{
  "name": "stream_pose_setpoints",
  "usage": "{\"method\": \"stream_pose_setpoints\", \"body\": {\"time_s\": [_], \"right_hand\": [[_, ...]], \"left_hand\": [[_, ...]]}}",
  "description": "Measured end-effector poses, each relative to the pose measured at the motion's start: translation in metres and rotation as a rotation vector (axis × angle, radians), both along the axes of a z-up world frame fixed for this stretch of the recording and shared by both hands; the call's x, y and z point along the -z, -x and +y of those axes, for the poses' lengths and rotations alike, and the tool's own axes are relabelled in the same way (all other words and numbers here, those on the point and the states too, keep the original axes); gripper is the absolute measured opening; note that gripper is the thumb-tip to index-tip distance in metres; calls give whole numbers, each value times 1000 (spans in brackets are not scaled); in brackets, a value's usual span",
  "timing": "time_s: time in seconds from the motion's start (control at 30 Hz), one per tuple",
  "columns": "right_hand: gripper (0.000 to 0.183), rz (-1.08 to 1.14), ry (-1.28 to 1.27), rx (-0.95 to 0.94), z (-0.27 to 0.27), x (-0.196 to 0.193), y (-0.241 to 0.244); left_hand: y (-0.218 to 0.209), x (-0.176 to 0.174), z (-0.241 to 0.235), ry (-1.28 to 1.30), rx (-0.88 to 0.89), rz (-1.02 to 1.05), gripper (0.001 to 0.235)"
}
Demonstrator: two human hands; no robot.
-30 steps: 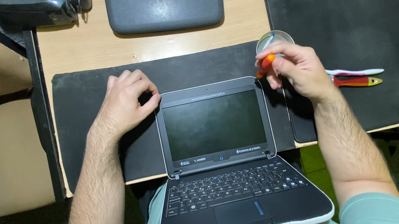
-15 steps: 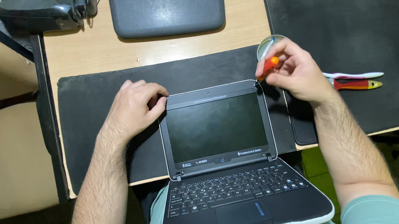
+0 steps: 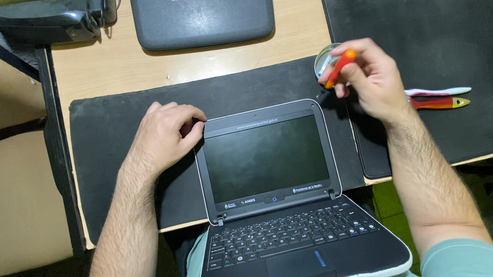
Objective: The person uses a screwdriver to remove screws from the bezel surrounding the laptop screen. After removing the screws, they carefully detach and lift the bezel frame off the laptop.
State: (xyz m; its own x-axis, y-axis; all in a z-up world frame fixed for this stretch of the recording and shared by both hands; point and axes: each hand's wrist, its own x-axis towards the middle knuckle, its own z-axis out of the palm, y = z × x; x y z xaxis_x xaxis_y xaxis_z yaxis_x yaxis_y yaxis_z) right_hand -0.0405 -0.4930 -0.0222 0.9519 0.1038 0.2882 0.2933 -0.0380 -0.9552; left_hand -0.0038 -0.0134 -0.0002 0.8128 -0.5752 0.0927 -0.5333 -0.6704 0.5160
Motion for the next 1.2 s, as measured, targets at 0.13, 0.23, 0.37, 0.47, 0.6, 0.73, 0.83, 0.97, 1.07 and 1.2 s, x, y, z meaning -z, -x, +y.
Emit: {"method": "stream_pose_setpoints", "body": {"time_s": [0.13, 0.23, 0.37, 0.47, 0.6, 0.73, 0.83, 0.97, 1.07, 1.2], "right_hand": [[53, -66, 68, 105, -9, -9, 0], [56, -187, 189, 204, -9, -15, -1], [41, -269, 260, 253, -19, -9, -8], [24, -293, 305, 248, -24, -7, -11], [10, -313, 348, 248, -23, -6, -10], [21, -301, 368, 241, -22, -10, -8], [27, -327, 369, 240, -20, -13, -9], [27, -354, 351, 260, -26, -11, -5], [21, -249, 325, 296, -19, -3, 19], [60, -55, 163, 137, 8, -16, 71]], "left_hand": [[0, -1, 0, -1, -8, -10, 12], [0, -1, 0, 8, -5, -20, 11], [-1, 0, 0, 18, -5, 9, 11], [0, -2, 0, 13, -7, 17, 11], [0, -2, 0, 11, -8, 16, 11], [0, -1, 0, 9, -9, 14, 11], [0, -1, 0, 18, -3, 4, 11], [-1, -2, 0, 6, 5, -38, 12], [5, 1, 2, -10, 21, -59, 13], [6, -7, 0, -70, 26, -76, 15]]}}
